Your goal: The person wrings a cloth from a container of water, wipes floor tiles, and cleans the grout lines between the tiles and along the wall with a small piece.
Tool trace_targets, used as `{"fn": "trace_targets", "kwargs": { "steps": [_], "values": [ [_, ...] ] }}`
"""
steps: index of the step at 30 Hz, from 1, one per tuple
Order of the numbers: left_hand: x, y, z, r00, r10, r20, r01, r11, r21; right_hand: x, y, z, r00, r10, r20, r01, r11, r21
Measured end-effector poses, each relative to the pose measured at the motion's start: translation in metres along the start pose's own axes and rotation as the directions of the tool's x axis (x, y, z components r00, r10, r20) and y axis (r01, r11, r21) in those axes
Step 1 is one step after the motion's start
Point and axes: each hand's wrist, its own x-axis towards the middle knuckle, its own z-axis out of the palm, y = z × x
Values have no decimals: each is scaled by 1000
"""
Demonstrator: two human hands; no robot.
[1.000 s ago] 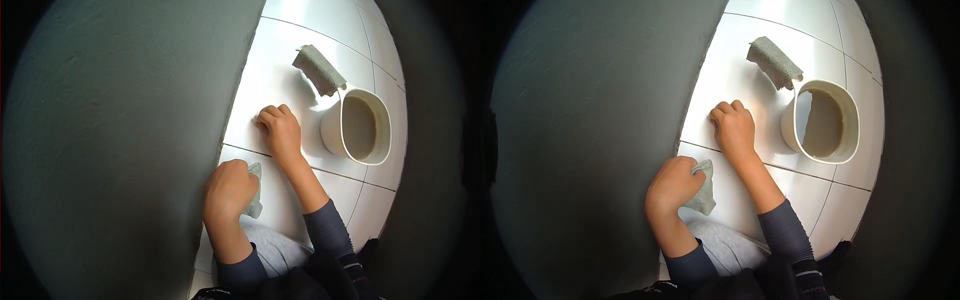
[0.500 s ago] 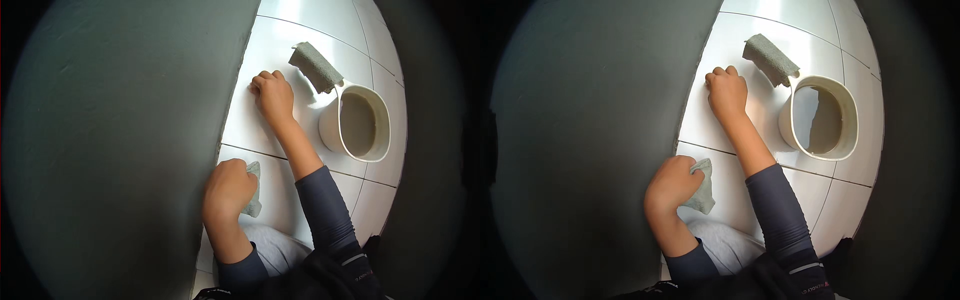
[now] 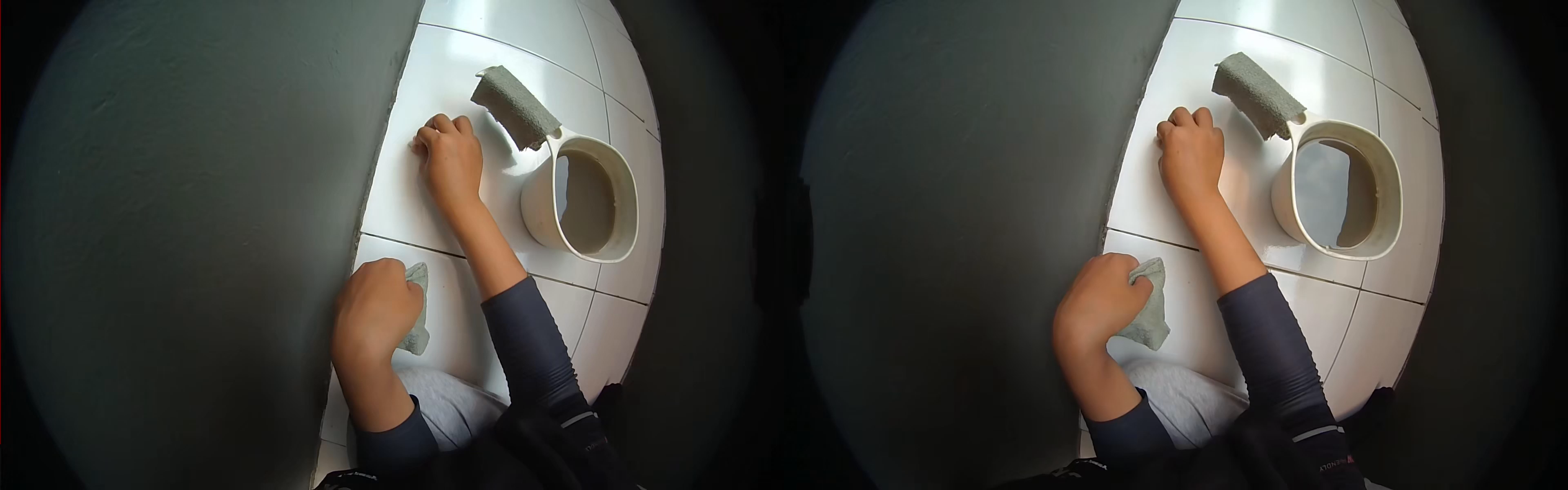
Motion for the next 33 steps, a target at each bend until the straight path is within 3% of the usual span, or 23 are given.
{"fn": "trace_targets", "kwargs": {
  "steps": [5,13,20,24,28,33],
  "values": [
    [0,1,0,1000,-5,-4,5,1000,-4,16,3,4,997,15,79,-12,999,-49],
    [0,5,-2,999,-32,38,32,999,8,-80,-26,-40,997,31,78,-44,984,173],
    [-2,3,-1,999,-29,30,29,1000,-1,-7,-12,6,999,-48,-24,50,994,96],
    [-1,-1,3,1000,11,-25,-10,1000,18,26,-11,19,996,47,75,-51,998,44],
    [0,3,0,1000,-29,9,29,1000,-7,-16,-7,-7,995,-49,86,35,988,152],
    [-1,5,-4,990,-79,118,71,995,72,-101,-13,-60,988,-28,151,-7,974,226]
  ]
}}
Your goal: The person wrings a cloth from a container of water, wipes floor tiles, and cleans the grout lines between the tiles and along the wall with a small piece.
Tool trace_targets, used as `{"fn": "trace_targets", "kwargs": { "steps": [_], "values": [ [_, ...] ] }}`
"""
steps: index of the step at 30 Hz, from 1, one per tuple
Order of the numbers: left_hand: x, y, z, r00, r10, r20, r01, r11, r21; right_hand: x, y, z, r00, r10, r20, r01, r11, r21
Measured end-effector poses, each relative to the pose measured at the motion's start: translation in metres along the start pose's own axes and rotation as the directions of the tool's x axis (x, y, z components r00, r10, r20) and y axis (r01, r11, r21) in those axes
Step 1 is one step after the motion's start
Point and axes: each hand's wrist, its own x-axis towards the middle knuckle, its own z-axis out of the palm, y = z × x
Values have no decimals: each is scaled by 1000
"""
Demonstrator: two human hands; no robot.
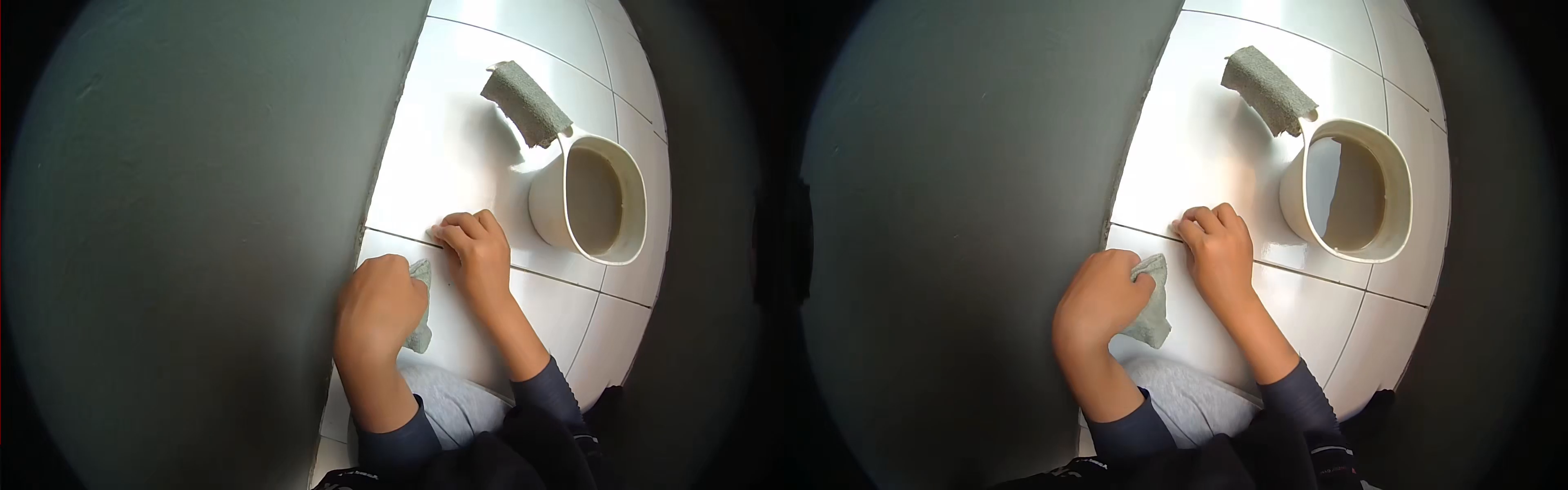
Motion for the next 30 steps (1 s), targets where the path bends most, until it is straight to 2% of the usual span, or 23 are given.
{"fn": "trace_targets", "kwargs": {
  "steps": [2,4,9,11,14,19,22,30],
  "values": [
    [2,-5,7,990,70,-122,-76,996,-53,-9,-2,-5,1000,12,0,-12,1000,-28],
    [1,-3,6,992,70,-103,-77,995,-62,-4,-1,-6,1000,18,-14,-19,998,-61],
    [0,-2,5,993,64,-98,-70,996,-58,80,21,29,987,-3,-158,-16,992,-122],
    [1,-4,6,991,70,-114,-76,996,-45,104,27,33,991,3,-132,-24,987,-157],
    [2,-3,5,992,73,-106,-79,995,-63,92,28,28,993,-20,-118,4,990,-138],
    [-1,3,1,998,17,-61,-21,998,-60,-4,7,-14,995,63,-75,-68,995,-67],
    [-1,3,2,998,21,-59,-24,998,-64,-21,4,-23,991,107,-75,-114,990,-89],
    [1,0,5,995,67,-74,-70,997,-32,82,35,11,979,83,-187,-109,985,-136]
  ]
}}
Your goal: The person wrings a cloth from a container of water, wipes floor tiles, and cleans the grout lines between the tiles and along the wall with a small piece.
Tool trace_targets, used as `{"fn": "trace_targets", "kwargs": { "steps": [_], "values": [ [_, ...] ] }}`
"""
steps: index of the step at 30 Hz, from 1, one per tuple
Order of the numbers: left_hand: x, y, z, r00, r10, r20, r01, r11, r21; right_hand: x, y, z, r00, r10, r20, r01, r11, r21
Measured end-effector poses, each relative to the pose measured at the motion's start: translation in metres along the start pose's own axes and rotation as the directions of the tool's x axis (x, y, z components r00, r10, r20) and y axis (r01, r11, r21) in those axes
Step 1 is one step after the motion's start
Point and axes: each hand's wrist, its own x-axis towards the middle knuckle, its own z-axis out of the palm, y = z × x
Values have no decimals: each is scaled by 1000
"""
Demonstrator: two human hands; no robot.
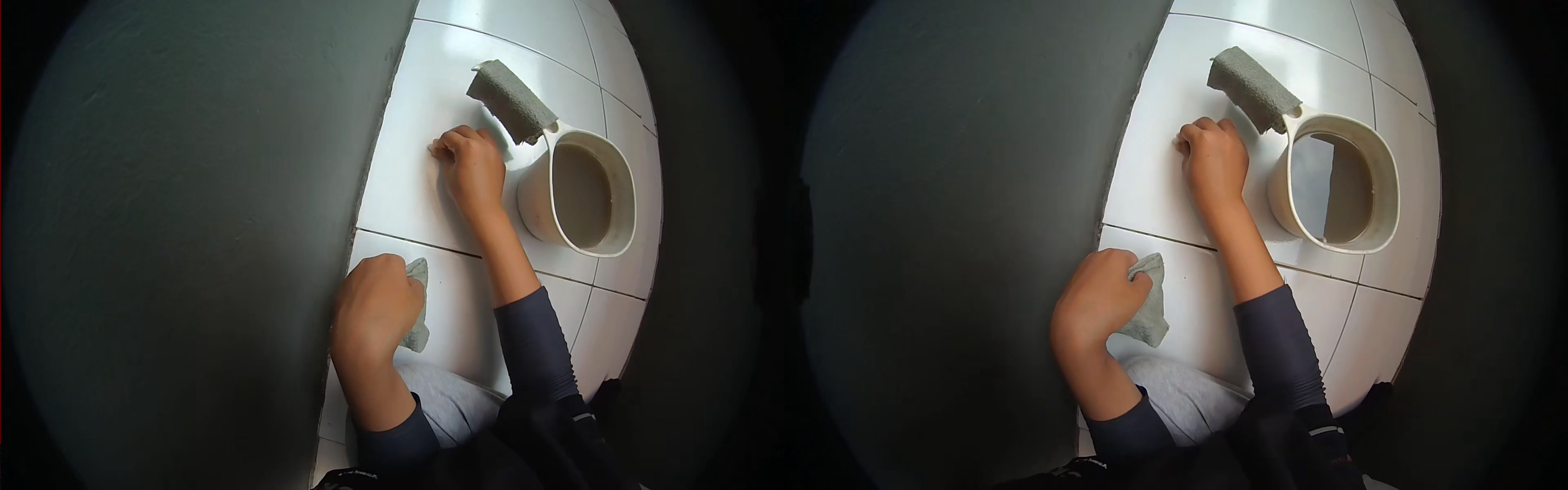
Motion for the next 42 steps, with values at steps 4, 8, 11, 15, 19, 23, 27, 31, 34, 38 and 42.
{"fn": "trace_targets", "kwargs": {
  "steps": [4,8,11,15,19,23,27,31,34,38,42],
  "values": [
    [0,4,-2,1000,-19,-16,19,999,-31,-11,-1,-11,998,-10,68,10,1000,2],
    [-1,2,-2,999,-32,-8,32,999,-10,-73,-12,-47,993,-11,116,1,997,83],
    [-2,3,-2,999,-38,-1,38,999,11,-92,-16,-56,990,30,141,-41,996,77],
    [-1,-1,1,1000,-9,-23,9,1000,2,-72,-22,-26,985,-83,153,57,985,166],
    [1,-6,1,999,-12,-52,14,1000,27,-49,-40,1,944,-247,218,214,963,162],
    [-1,-5,-1,998,-32,-51,32,999,5,-67,-20,-26,935,-263,236,224,958,180],
    [-3,0,-3,997,-75,-9,75,997,7,-92,-1,-62,949,-192,249,157,976,153],
    [-2,1,1,999,-43,-18,43,999,11,-91,-6,-52,960,-153,236,119,981,155],
    [0,-3,2,999,-12,-35,13,999,37,-72,-29,-25,954,-214,212,171,964,202],
    [1,-5,-6,998,-69,0,69,996,49,-70,-34,-23,947,-220,236,178,966,187],
    [5,-14,0,995,-27,-93,27,1000,4,-102,-8,-76,965,-65,254,3,972,236]
  ]
}}
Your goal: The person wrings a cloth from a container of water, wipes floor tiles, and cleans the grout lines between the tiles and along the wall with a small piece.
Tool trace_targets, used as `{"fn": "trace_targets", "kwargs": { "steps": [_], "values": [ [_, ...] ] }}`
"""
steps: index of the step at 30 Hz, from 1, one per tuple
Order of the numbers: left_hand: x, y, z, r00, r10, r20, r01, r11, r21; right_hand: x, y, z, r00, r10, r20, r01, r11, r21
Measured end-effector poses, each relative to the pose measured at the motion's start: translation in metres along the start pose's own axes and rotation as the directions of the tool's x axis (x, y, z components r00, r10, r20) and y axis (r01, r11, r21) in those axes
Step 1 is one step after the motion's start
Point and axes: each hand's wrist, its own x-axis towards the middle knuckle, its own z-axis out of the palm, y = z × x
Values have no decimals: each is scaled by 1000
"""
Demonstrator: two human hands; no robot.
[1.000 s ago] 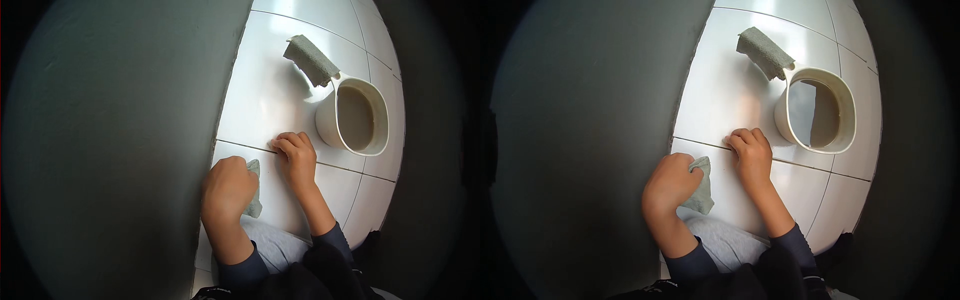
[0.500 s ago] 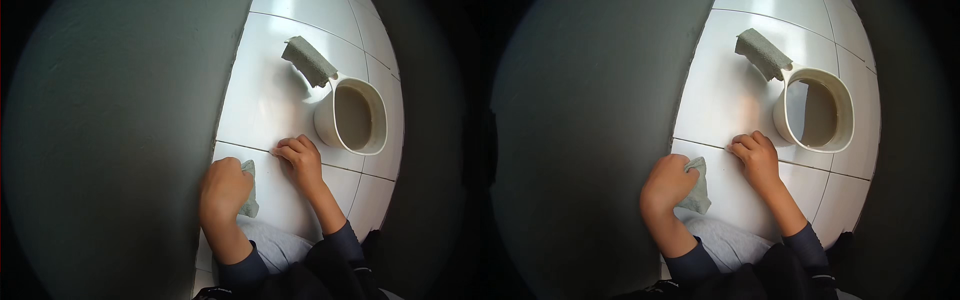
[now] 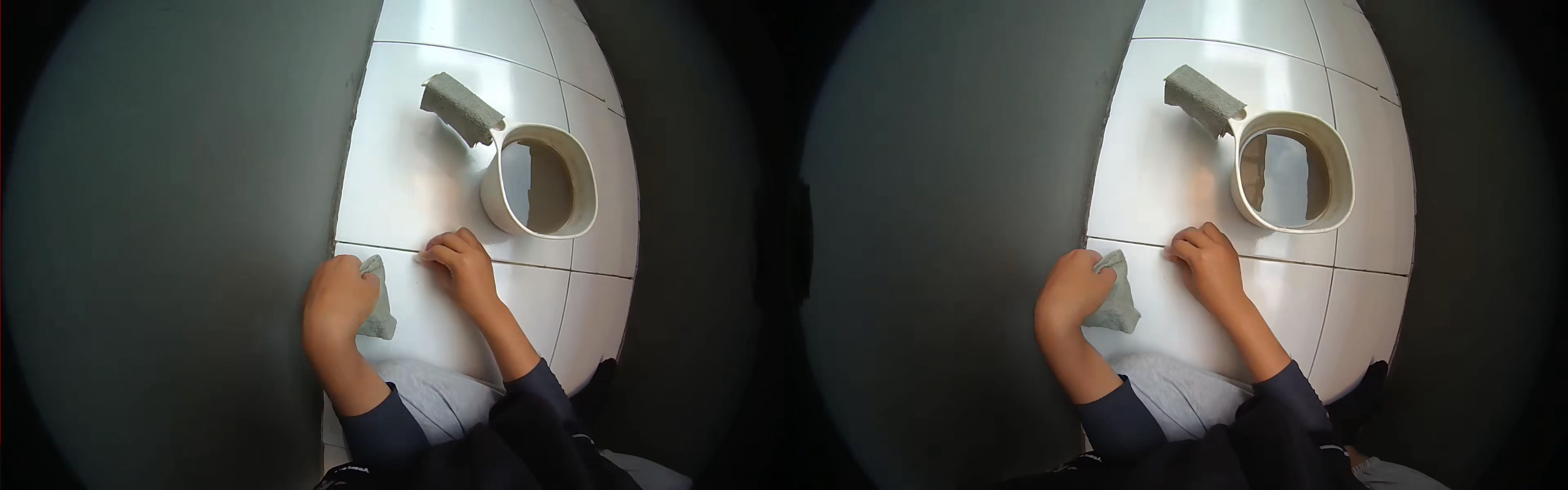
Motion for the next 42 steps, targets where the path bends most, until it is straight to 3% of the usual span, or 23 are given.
{"fn": "trace_targets", "kwargs": {
  "steps": [4,6,8,9,11,14,18,20,21,22,24,30,35,39,42],
  "values": [
    [-7,16,-10,972,88,-218,-94,995,-18,-67,10,-42,932,316,-177,-270,932,240],
    [-14,29,-17,942,87,-323,-114,991,-64,-93,8,-47,896,373,-241,-297,907,298],
    [-11,35,-15,875,225,-429,-317,935,-156,-108,9,-46,851,430,-301,-317,878,359],
    [-11,37,-11,867,233,-440,-327,933,-150,-111,6,-43,851,437,-290,-321,871,373],
    [-9,37,2,763,507,-401,-626,734,-264,-110,8,-37,872,378,-311,-279,906,317],
    [-13,35,20,862,505,42,-494,855,-156,-109,13,-34,844,381,-377,-245,900,359],
    [-8,45,40,877,480,9,-479,876,-59,-110,13,-40,856,408,-316,-312,897,313],
    [1,41,66,555,827,-94,-738,541,403,-111,18,-36,863,361,-353,-270,921,281],
    [1,42,68,540,836,96,-775,450,443,-111,19,-35,864,356,-356,-267,923,276],
    [8,33,77,541,836,96,-771,446,455,-110,19,-36,862,354,-363,-259,923,285],
    [18,11,86,382,905,190,-828,243,506,-110,16,-37,877,329,-350,-254,936,241],
    [30,7,92,426,884,191,-813,282,509,-110,15,-39,875,348,-337,-271,928,254],
    [52,14,92,564,826,12,-695,467,547,-112,17,-37,878,340,-337,-259,929,263],
    [67,17,84,576,817,-14,-685,492,537,-110,15,-40,880,349,-323,-270,925,267],
    [92,26,75,638,765,-87,-612,572,546,-110,15,-39,874,339,-348,-258,931,259]
  ]
}}
